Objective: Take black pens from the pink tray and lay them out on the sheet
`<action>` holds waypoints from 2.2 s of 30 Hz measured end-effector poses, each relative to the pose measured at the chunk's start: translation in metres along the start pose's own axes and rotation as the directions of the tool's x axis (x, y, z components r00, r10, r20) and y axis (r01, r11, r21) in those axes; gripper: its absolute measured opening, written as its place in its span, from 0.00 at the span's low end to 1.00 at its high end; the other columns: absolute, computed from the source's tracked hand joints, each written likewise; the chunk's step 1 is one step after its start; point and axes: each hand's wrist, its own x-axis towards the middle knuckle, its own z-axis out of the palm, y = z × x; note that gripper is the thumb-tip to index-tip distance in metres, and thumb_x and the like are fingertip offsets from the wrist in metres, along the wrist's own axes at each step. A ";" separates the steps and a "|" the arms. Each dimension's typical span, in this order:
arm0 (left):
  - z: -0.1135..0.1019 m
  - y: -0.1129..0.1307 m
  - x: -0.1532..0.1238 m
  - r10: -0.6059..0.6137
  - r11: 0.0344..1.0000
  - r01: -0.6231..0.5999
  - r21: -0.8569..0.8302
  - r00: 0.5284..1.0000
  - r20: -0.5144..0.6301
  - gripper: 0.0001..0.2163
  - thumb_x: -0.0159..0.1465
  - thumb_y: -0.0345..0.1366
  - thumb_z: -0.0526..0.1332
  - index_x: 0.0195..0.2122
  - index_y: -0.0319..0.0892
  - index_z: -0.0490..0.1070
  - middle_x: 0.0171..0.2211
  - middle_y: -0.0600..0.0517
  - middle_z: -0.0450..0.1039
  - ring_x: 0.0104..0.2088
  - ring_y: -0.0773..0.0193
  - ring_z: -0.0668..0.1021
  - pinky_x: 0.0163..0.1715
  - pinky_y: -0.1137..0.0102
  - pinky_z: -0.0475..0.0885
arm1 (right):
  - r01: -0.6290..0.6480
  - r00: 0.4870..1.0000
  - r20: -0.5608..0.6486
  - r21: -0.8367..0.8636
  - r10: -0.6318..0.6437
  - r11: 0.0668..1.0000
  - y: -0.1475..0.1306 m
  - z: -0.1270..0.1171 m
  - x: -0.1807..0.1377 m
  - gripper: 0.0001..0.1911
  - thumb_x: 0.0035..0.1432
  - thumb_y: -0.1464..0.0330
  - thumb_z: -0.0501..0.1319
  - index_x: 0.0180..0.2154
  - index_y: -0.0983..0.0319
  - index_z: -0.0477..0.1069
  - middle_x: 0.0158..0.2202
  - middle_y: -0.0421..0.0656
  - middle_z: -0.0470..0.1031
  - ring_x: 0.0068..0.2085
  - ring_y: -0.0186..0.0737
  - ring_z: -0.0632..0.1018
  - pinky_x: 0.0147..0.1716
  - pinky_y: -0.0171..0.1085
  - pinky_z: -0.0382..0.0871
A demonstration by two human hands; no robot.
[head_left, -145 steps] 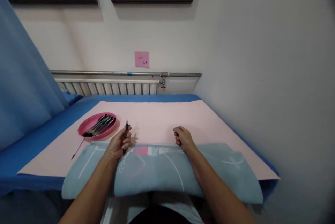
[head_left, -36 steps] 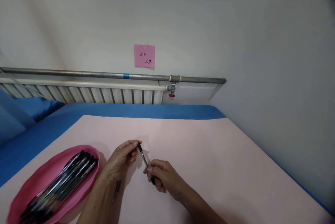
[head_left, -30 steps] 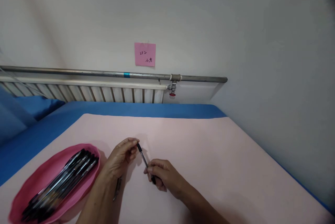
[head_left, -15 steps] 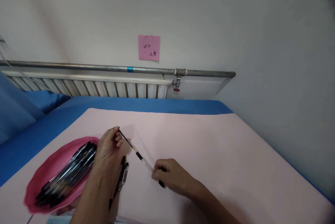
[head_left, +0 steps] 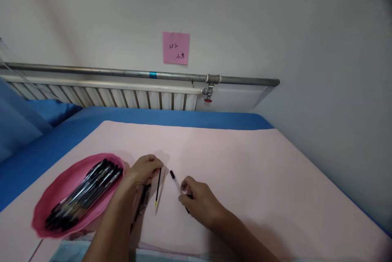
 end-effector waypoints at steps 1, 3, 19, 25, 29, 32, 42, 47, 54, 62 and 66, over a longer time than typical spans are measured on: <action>0.003 -0.001 0.001 -0.016 0.999 0.015 0.051 1.000 0.007 0.12 0.47 0.37 0.63 0.20 0.41 0.58 0.12 0.61 0.57 0.11 0.79 0.54 0.11 0.80 0.42 | 0.038 0.999 -0.017 -0.031 -0.038 0.999 0.001 0.002 0.000 0.06 0.50 0.69 0.55 0.33 0.60 0.64 0.25 0.38 0.68 0.24 0.30 0.66 0.22 0.30 0.53; 0.007 -0.002 0.002 -0.036 0.992 0.033 0.120 0.999 0.020 0.11 0.49 0.37 0.61 0.20 0.42 0.57 0.12 0.61 0.56 0.11 0.78 0.53 0.11 0.79 0.42 | 0.094 0.994 -0.050 -0.079 -0.098 0.992 0.002 0.005 -0.001 0.05 0.51 0.68 0.54 0.33 0.59 0.64 0.27 0.38 0.69 0.25 0.30 0.66 0.23 0.30 0.53; 0.001 -0.010 0.009 0.122 0.840 -0.077 0.537 0.991 -0.049 0.07 0.52 0.39 0.54 0.23 0.41 0.64 0.16 0.57 0.65 0.14 0.73 0.61 0.14 0.75 0.54 | 0.212 0.962 -0.137 -0.163 -0.235 0.963 -0.009 0.025 -0.003 0.03 0.55 0.66 0.52 0.32 0.58 0.62 0.27 0.35 0.68 0.26 0.29 0.64 0.25 0.29 0.53; -0.014 -0.006 0.005 0.167 0.745 -0.015 0.667 0.972 -0.165 0.07 0.53 0.37 0.53 0.21 0.41 0.64 0.16 0.55 0.66 0.18 0.69 0.67 0.18 0.75 0.59 | 0.250 0.954 -0.119 -0.187 -0.275 0.950 -0.014 0.037 -0.004 0.03 0.56 0.67 0.52 0.30 0.58 0.61 0.26 0.35 0.67 0.26 0.29 0.64 0.25 0.28 0.53; -0.016 -0.005 0.002 0.183 0.628 -0.005 0.778 0.973 -0.141 0.08 0.53 0.36 0.53 0.20 0.41 0.64 0.17 0.53 0.68 0.22 0.66 0.70 0.23 0.73 0.60 | 0.238 0.959 -0.109 -0.194 -0.262 0.952 -0.016 0.046 -0.003 0.03 0.56 0.67 0.51 0.30 0.58 0.60 0.25 0.35 0.67 0.25 0.29 0.64 0.24 0.29 0.53; -0.015 -0.003 0.001 0.203 0.583 0.003 0.812 0.968 -0.150 0.07 0.53 0.35 0.54 0.19 0.41 0.64 0.20 0.51 0.70 0.24 0.64 0.71 0.25 0.72 0.60 | 0.230 0.967 -0.066 -0.183 -0.246 0.956 -0.018 0.051 -0.002 0.04 0.57 0.66 0.50 0.31 0.58 0.60 0.25 0.35 0.67 0.24 0.29 0.64 0.23 0.29 0.51; -0.009 -0.003 -0.003 0.112 0.887 -0.034 0.461 0.983 -0.142 0.09 0.56 0.40 0.52 0.23 0.41 0.64 0.16 0.56 0.63 0.14 0.71 0.62 0.16 0.74 0.54 | 0.249 0.957 -0.111 -0.151 -0.266 0.957 -0.019 0.045 0.003 0.05 0.56 0.66 0.53 0.30 0.59 0.62 0.25 0.35 0.67 0.25 0.29 0.65 0.24 0.29 0.54; -0.001 -0.004 -0.006 0.056 0.998 -0.056 -0.016 0.998 -0.007 0.16 0.53 0.48 0.56 0.29 0.38 0.66 0.19 0.57 0.63 0.17 0.74 0.63 0.16 0.76 0.55 | 0.236 0.950 -0.178 -0.130 -0.257 0.963 -0.015 0.038 0.010 0.04 0.54 0.68 0.53 0.30 0.59 0.64 0.26 0.35 0.69 0.26 0.30 0.66 0.26 0.29 0.56; 0.008 -0.006 -0.011 0.056 0.992 -0.074 0.105 0.985 0.163 0.17 0.51 0.49 0.58 0.28 0.37 0.68 0.24 0.54 0.68 0.23 0.70 0.70 0.27 0.72 0.66 | 0.177 0.959 -0.207 -0.107 -0.196 0.978 -0.008 0.026 0.019 0.05 0.54 0.68 0.53 0.31 0.59 0.66 0.28 0.36 0.71 0.28 0.31 0.69 0.28 0.30 0.58; 0.014 -0.008 -0.023 0.080 0.962 -0.149 0.227 0.955 0.286 0.15 0.54 0.47 0.56 0.29 0.38 0.69 0.29 0.51 0.72 0.32 0.65 0.73 0.35 0.69 0.67 | 0.202 0.964 -0.136 -0.183 -0.228 0.962 -0.007 0.025 0.016 0.08 0.54 0.70 0.52 0.35 0.60 0.68 0.33 0.39 0.74 0.32 0.34 0.72 0.30 0.31 0.60; 0.012 -0.006 -0.027 0.029 0.969 -0.093 0.230 0.962 0.270 0.15 0.54 0.47 0.57 0.29 0.39 0.68 0.29 0.51 0.73 0.33 0.64 0.74 0.35 0.69 0.67 | 0.248 0.960 -0.065 -0.249 -0.272 0.936 -0.012 0.022 0.012 0.10 0.53 0.72 0.52 0.38 0.60 0.68 0.34 0.41 0.74 0.33 0.35 0.72 0.32 0.31 0.60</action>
